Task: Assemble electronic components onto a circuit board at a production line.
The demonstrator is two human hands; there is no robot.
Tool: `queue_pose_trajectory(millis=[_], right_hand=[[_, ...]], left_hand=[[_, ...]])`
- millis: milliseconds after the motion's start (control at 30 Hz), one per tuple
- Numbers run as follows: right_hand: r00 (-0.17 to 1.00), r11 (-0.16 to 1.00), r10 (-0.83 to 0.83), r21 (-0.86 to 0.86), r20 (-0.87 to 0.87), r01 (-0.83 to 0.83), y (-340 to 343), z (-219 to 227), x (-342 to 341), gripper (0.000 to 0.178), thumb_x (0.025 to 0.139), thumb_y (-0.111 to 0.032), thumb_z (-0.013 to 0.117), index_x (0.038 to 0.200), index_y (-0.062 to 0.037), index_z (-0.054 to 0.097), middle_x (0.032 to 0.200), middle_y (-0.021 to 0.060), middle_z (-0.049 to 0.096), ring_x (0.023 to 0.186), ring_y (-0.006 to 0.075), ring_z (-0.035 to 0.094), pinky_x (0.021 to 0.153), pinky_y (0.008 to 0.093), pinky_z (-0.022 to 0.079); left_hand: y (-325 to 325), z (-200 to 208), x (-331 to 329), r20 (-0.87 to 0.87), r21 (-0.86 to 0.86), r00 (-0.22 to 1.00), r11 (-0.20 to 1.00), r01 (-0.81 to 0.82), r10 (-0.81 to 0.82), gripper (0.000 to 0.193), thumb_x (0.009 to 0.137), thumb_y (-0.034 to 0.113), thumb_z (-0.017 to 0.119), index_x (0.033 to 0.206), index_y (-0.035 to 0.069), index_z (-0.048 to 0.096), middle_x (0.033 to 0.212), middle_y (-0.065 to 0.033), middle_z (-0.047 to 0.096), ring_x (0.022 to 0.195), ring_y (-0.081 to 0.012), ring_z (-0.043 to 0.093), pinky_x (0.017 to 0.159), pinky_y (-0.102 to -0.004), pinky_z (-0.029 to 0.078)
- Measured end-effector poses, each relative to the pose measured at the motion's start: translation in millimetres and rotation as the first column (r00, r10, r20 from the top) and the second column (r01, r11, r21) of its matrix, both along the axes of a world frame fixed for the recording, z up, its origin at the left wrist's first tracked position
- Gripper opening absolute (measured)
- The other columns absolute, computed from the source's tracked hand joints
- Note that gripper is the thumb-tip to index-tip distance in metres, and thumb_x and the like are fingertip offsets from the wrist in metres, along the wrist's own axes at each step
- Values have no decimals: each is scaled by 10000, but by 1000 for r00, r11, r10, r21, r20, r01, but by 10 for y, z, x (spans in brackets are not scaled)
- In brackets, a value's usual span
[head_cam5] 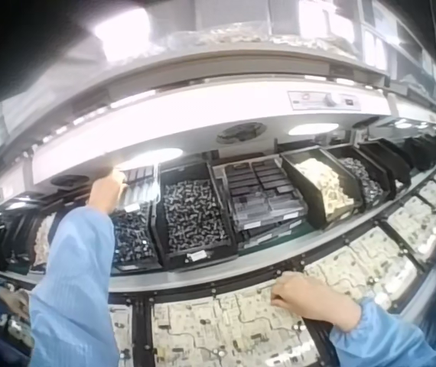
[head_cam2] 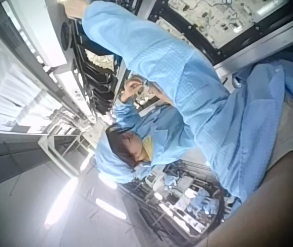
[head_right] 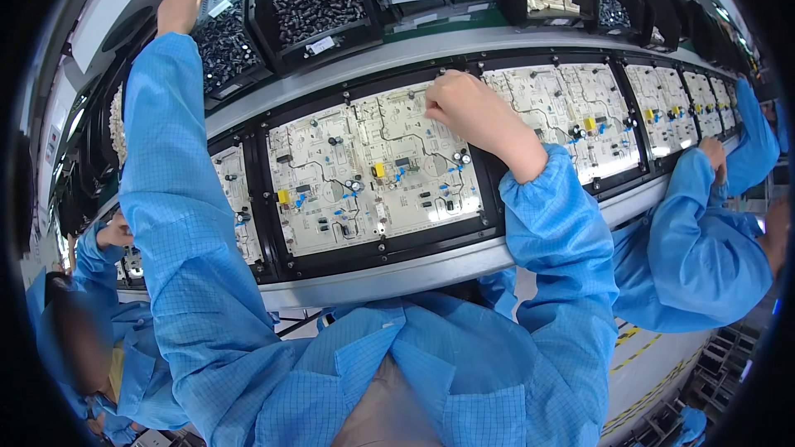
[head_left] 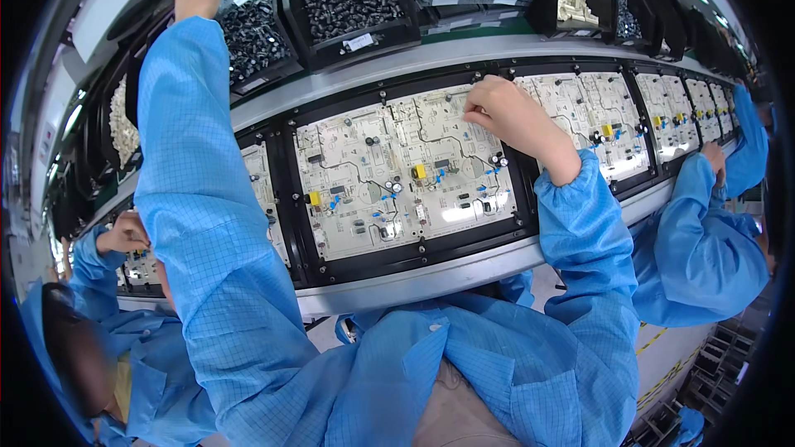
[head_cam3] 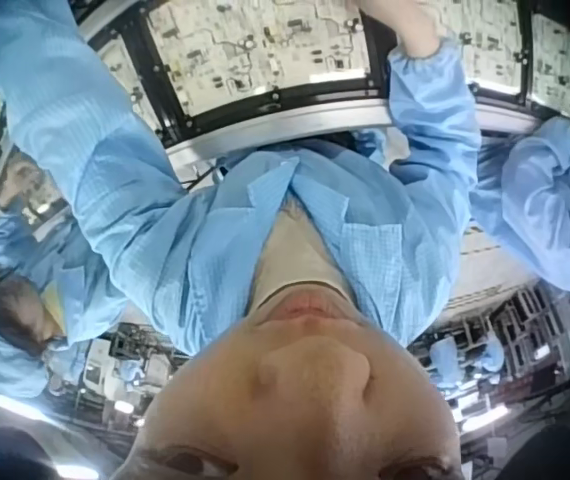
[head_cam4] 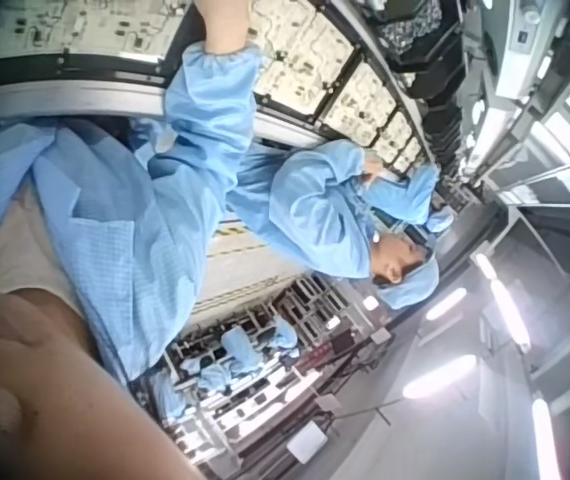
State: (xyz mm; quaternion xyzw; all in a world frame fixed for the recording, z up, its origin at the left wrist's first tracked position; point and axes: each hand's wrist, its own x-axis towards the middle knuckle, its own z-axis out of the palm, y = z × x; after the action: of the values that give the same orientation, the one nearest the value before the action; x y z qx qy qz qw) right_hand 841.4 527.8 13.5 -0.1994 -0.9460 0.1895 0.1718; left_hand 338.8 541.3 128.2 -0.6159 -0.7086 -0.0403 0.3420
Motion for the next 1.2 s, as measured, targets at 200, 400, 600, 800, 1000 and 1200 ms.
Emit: queue_pose_trajectory(millis=[200,400,600,800,1000,1200], right_hand=[[998,1000,21,-13,-58,-22,-1,21,26,129,752,-111,691,766,-12,610,766,122,589,806,309,553,721,387,456],[998,995,-9,-99,-57,3,-49,58,88,139,747,-95,701,796,-8,603,786,118,569,800,298,551,710,370,459],[997,994,2,-104,-71,-9,-55,69,87,140,752,-102,699,798,-12,603,795,111,569,809,294,553,717,367,463],[995,997,47,-64,-87,-53,-57,64,63,127,756,-101,688,786,-13,602,790,109,565,812,296,552,723,370,463],[999,993,-6,119,-39,11,-113,28,63,112,779,-113,651,778,-23,585,788,114,558,827,305,551,734,381,459],[1000,966,-17,259,-7,18,-117,-73,48,140,795,-155,647,814,-29,590,817,109,566,854,298,552,785,383,444]], left_hand=[[-17,51,253,51,9,998,999,-40,39,177,887,274,566,999,137,561,1058,-59,584,916,-305,600,734,-414,486],[10,119,257,53,-39,999,999,2,0,147,886,276,556,964,155,586,1000,-58,610,858,-301,616,699,-415,492],[-51,83,252,-211,-44,977,999,5,-14,134,898,174,512,1007,110,556,1000,-93,573,737,-273,654,620,-397,526],[-148,134,275,-325,-16,945,999,31,-35,160,870,153,512,1021,102,511,976,-79,550,712,-248,653,565,-362,533],[-382,384,1196,-151,210,930,908,362,-336,164,920,185,524,1009,49,501,946,-125,561,804,-321,620,626,-409,513],[-801,131,2402,318,145,721,783,605,-616,182,897,121,536,1050,22,539,941,-190,557,893,-350,566,786,-409,457]])
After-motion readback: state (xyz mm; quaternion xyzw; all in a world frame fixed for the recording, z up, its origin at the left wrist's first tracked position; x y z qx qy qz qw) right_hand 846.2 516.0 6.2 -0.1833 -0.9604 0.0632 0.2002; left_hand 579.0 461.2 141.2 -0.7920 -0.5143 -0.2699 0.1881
